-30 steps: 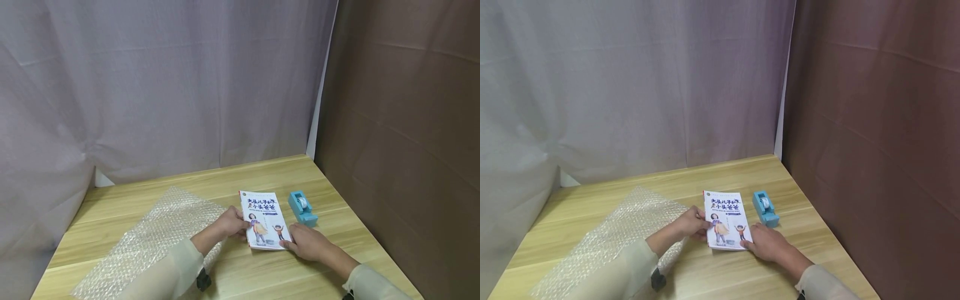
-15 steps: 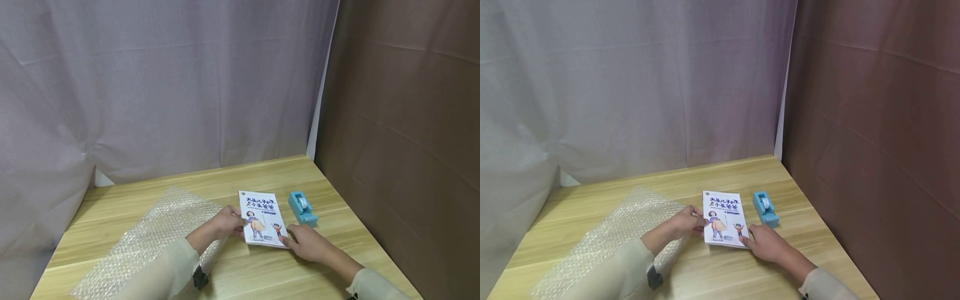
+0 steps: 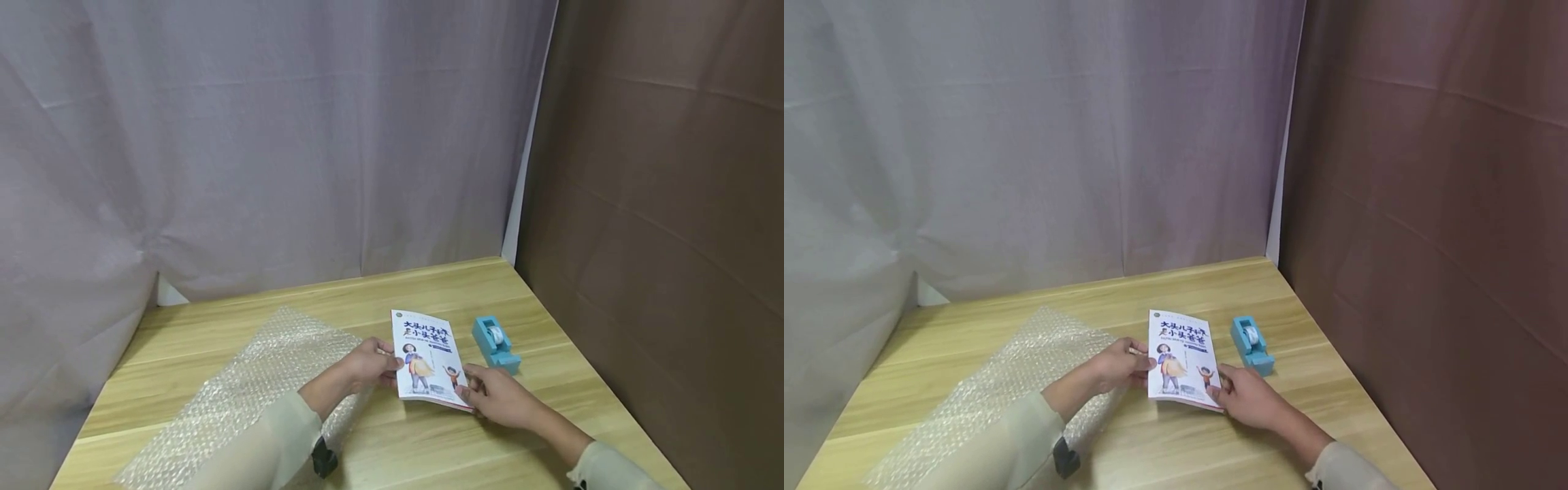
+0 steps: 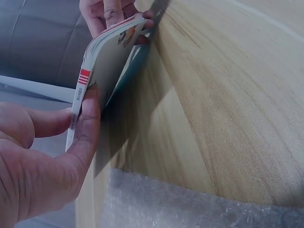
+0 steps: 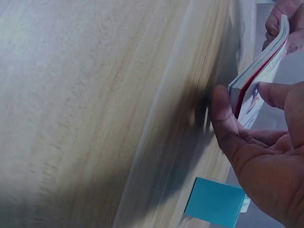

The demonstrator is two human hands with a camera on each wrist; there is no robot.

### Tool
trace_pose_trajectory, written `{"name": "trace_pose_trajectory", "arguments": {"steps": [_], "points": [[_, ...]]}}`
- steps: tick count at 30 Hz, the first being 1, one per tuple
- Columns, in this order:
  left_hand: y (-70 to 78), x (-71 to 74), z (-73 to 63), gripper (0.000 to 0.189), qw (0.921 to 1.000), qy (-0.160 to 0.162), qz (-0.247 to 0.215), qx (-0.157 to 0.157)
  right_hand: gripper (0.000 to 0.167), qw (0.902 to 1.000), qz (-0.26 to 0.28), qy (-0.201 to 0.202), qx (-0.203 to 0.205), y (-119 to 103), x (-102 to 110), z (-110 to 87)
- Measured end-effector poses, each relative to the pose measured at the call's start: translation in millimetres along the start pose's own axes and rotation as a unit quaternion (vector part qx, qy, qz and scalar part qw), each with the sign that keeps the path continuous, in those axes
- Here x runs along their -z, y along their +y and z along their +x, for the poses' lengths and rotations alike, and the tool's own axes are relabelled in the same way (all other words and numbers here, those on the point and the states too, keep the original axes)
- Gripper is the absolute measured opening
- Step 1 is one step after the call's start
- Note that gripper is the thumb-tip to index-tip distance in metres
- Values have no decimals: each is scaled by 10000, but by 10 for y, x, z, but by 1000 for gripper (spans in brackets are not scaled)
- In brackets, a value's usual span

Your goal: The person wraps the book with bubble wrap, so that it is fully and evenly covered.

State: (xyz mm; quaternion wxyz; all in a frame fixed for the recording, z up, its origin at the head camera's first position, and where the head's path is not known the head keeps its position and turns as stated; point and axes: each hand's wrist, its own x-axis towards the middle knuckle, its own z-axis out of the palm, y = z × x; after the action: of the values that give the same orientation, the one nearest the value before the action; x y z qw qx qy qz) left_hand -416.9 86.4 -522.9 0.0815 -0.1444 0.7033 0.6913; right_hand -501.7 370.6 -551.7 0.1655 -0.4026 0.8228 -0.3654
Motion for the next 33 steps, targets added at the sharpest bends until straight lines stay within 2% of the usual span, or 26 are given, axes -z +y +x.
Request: {"name": "trace_pose_trajectory", "arguments": {"steps": [3, 10, 18, 24, 33], "points": [[-1, 4, -3, 33, 10000, -29, -59, -5, 69, 9994, 306, -58, -134, 13, -1, -4], [-41, 20, -28, 35, 10000, -46, -6, -20, 67, 9975, 684, -168, -112, 59, -25, -33], [-70, 35, -11, 40, 10000, -77, -50, 34, 63, 9994, 314, -141, -78, 12, -16, -54], [-73, 48, 22, 44, 9998, -191, -4, -49, 62, 10000, -59, -57, 40, 5, -21, -71], [-47, 62, 25, 74, 9995, -57, 252, -167, 62, 9995, -248, 127, 144, 23, -40, -69]]}}
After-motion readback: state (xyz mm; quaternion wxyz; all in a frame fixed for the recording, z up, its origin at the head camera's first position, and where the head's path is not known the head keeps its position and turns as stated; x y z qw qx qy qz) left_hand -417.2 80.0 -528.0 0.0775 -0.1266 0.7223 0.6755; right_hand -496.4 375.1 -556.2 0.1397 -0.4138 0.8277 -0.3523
